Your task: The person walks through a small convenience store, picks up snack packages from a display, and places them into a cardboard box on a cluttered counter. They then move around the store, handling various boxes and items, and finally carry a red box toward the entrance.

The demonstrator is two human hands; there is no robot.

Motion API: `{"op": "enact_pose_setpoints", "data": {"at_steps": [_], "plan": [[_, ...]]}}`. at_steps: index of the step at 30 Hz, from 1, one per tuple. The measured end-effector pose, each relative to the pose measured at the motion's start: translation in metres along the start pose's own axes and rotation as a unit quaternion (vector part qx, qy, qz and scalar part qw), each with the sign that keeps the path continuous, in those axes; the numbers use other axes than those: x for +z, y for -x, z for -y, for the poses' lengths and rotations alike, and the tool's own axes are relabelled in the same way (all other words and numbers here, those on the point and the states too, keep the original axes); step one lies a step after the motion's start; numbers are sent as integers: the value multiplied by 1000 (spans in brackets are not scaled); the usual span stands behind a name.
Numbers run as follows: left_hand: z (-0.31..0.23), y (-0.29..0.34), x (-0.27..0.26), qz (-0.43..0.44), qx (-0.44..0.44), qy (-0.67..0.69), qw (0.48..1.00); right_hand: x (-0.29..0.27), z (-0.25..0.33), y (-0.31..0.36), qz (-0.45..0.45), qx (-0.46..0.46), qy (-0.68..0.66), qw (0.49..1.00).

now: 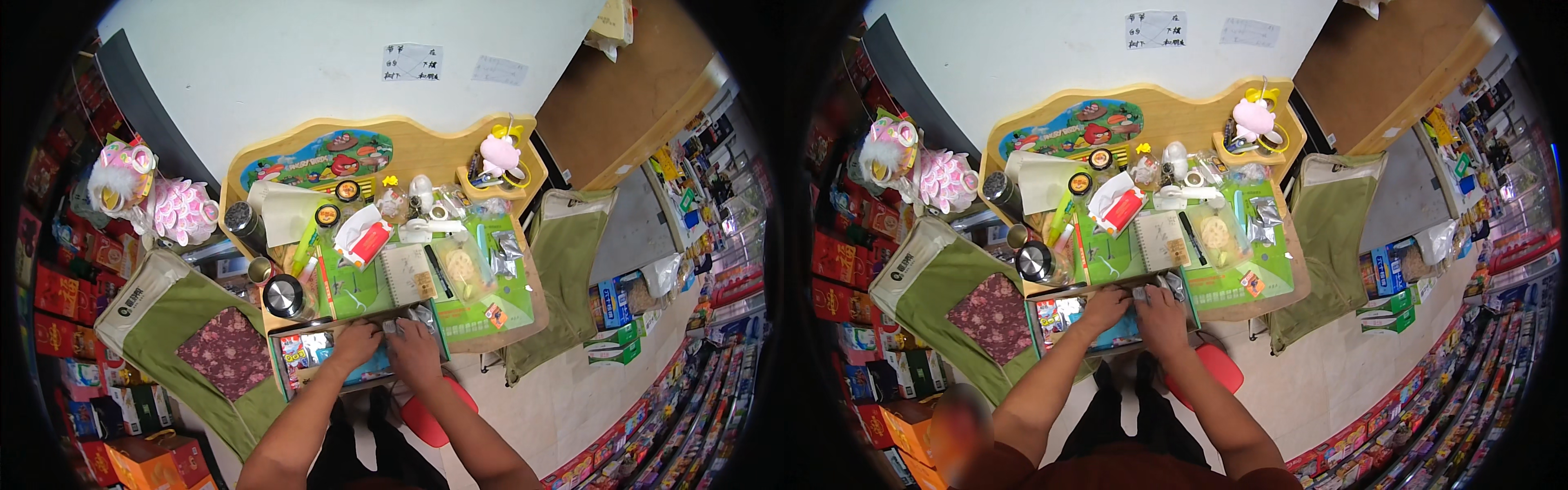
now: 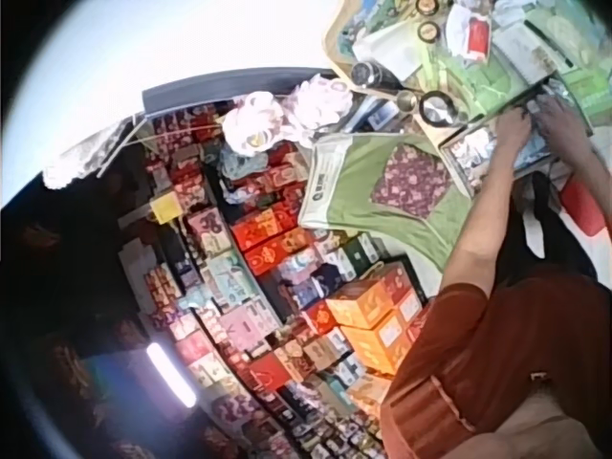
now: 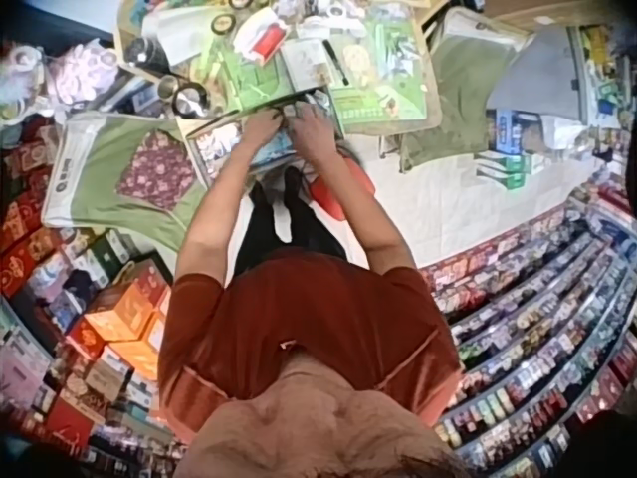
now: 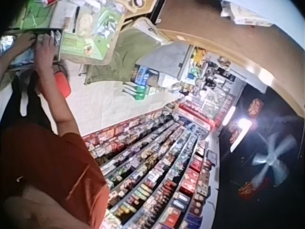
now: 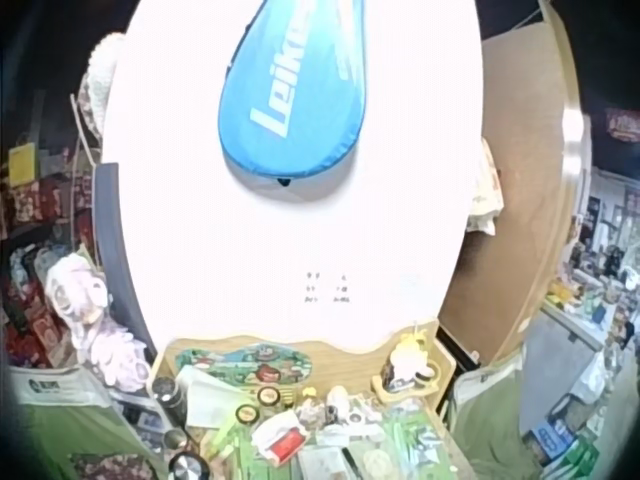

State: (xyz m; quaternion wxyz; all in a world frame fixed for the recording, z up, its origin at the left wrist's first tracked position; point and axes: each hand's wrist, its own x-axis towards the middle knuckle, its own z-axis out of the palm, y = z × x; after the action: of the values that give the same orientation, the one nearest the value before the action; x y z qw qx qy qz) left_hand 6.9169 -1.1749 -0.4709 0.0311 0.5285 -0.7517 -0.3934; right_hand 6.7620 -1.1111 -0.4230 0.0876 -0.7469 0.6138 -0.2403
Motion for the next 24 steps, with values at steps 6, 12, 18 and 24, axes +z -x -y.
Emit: {"op": "enact_pose_setpoints", "data": {"at_steps": [6, 12, 18, 24], "plan": [[-10, 14, -20, 53, -9, -100, 993, -2, -17, -2, 25, 27, 1, 999], [-10, 9, -10, 28, -26, -210, 977, 1, -15, -1, 18, 44, -6, 999], [8, 14, -18, -12, -40, -114, 993, 4, -12, 0, -16, 82, -20, 996], [27, 36, -51, -35, -20, -34, 999, 12, -11, 5, -40, 114, 20, 993]]}}
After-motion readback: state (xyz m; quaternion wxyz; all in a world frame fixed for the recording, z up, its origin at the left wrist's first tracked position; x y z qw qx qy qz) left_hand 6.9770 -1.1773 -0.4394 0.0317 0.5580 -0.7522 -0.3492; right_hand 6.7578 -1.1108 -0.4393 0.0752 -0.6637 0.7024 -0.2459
